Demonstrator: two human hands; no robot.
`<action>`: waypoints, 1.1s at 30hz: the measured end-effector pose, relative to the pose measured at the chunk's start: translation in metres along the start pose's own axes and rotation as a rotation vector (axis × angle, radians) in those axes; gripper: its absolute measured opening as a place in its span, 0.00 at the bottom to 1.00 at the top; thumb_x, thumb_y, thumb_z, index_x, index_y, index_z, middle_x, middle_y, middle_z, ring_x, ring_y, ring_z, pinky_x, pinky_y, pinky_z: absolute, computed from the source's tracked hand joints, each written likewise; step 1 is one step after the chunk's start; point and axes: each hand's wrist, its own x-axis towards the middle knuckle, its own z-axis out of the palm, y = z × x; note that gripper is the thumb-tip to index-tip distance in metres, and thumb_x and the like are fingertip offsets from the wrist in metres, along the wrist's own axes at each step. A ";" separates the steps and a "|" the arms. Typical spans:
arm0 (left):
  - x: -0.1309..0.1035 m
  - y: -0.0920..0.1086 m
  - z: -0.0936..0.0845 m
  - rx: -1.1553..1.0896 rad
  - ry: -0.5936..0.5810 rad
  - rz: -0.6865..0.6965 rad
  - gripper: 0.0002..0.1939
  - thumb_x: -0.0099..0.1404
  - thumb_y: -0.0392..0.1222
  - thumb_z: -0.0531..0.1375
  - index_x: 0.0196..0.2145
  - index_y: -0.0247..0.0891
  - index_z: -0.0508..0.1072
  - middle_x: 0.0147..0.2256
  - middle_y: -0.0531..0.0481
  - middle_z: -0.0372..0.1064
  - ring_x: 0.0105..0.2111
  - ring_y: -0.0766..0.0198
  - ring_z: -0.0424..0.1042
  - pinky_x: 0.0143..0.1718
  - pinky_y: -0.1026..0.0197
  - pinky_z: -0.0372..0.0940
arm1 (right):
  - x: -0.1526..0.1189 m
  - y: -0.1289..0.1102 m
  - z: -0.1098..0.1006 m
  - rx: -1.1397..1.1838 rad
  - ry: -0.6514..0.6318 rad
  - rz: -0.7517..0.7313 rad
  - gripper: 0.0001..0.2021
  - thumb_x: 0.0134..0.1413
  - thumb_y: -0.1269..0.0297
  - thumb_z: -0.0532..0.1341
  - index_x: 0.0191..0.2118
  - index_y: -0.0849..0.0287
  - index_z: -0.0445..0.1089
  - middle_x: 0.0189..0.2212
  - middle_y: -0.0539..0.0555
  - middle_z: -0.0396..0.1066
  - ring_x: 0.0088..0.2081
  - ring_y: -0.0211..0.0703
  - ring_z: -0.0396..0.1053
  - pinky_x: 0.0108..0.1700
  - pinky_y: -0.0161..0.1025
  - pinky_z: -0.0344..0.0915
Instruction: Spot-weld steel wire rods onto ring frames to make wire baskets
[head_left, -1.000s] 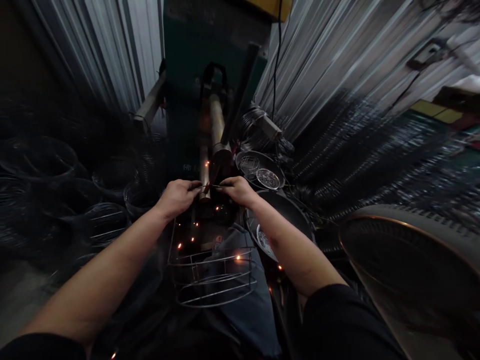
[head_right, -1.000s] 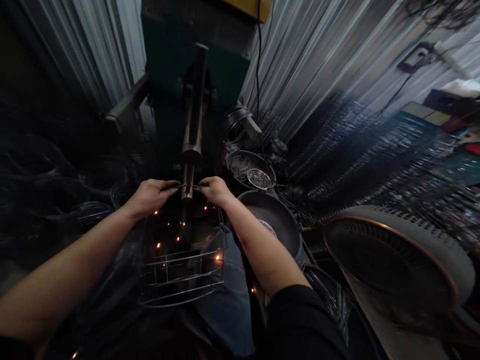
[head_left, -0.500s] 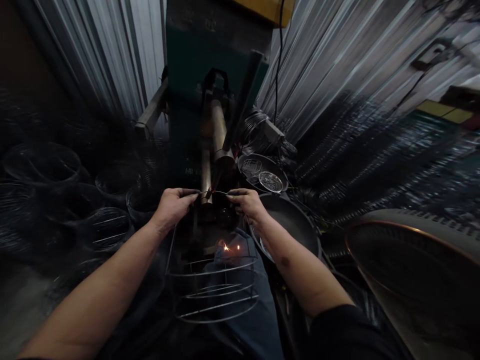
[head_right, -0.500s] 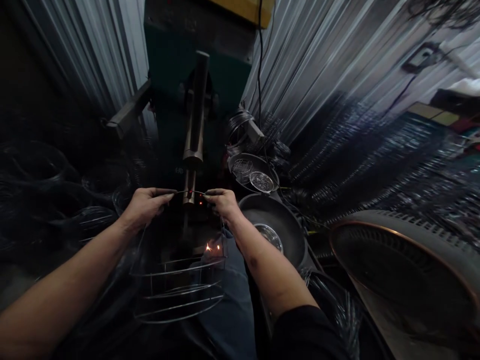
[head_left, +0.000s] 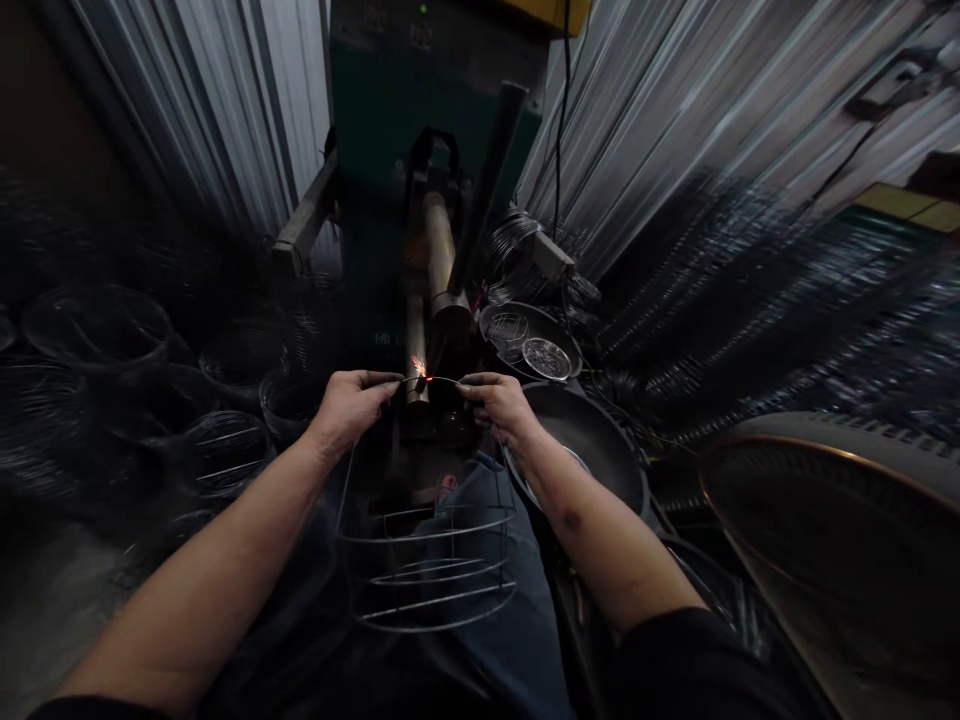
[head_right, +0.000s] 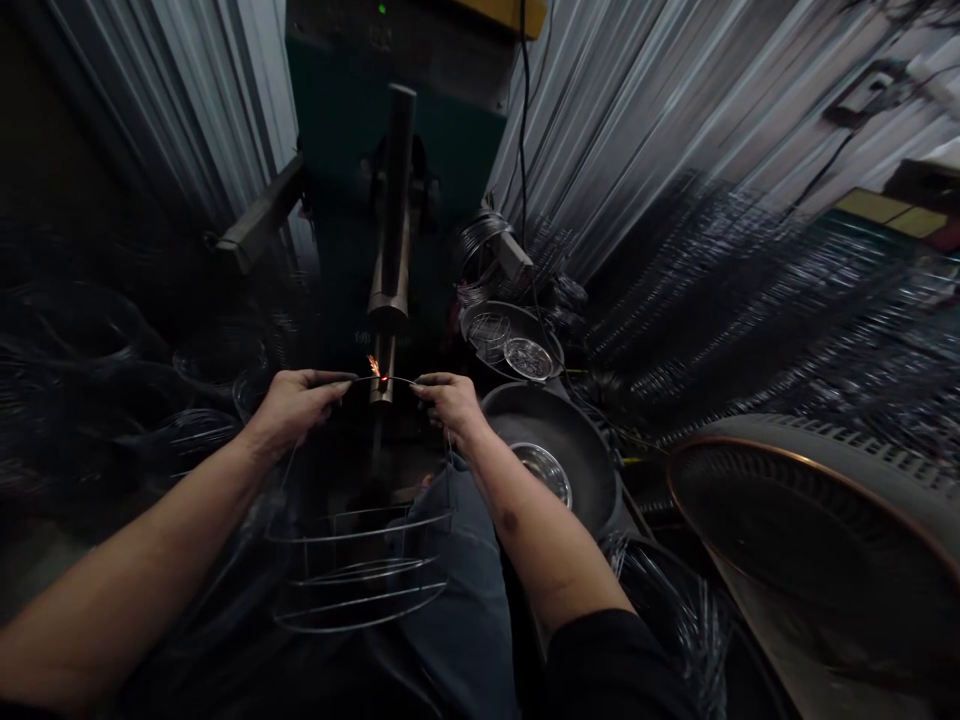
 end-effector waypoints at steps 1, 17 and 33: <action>0.001 0.000 0.000 0.000 -0.001 0.000 0.18 0.47 0.39 0.65 0.37 0.29 0.79 0.16 0.54 0.62 0.13 0.74 0.52 0.14 0.69 0.44 | 0.000 0.000 0.000 0.002 0.000 0.001 0.11 0.36 0.71 0.69 0.30 0.64 0.70 0.12 0.47 0.64 0.11 0.27 0.50 0.13 0.27 0.42; 0.005 -0.005 0.003 -0.095 -0.020 0.019 0.13 0.44 0.38 0.68 0.30 0.31 0.80 0.14 0.53 0.63 0.14 0.74 0.53 0.18 0.67 0.52 | -0.005 0.002 0.000 0.015 0.022 0.015 0.14 0.35 0.70 0.71 0.30 0.62 0.67 0.12 0.46 0.64 0.11 0.27 0.50 0.13 0.27 0.43; -0.136 -0.133 -0.054 -0.403 0.092 -0.654 0.18 0.64 0.49 0.58 0.34 0.27 0.74 0.32 0.32 0.74 0.30 0.55 0.76 0.29 0.59 0.70 | -0.046 0.039 -0.018 0.236 -0.045 -0.158 0.17 0.27 0.63 0.73 0.26 0.60 0.67 0.12 0.46 0.65 0.10 0.29 0.52 0.13 0.30 0.49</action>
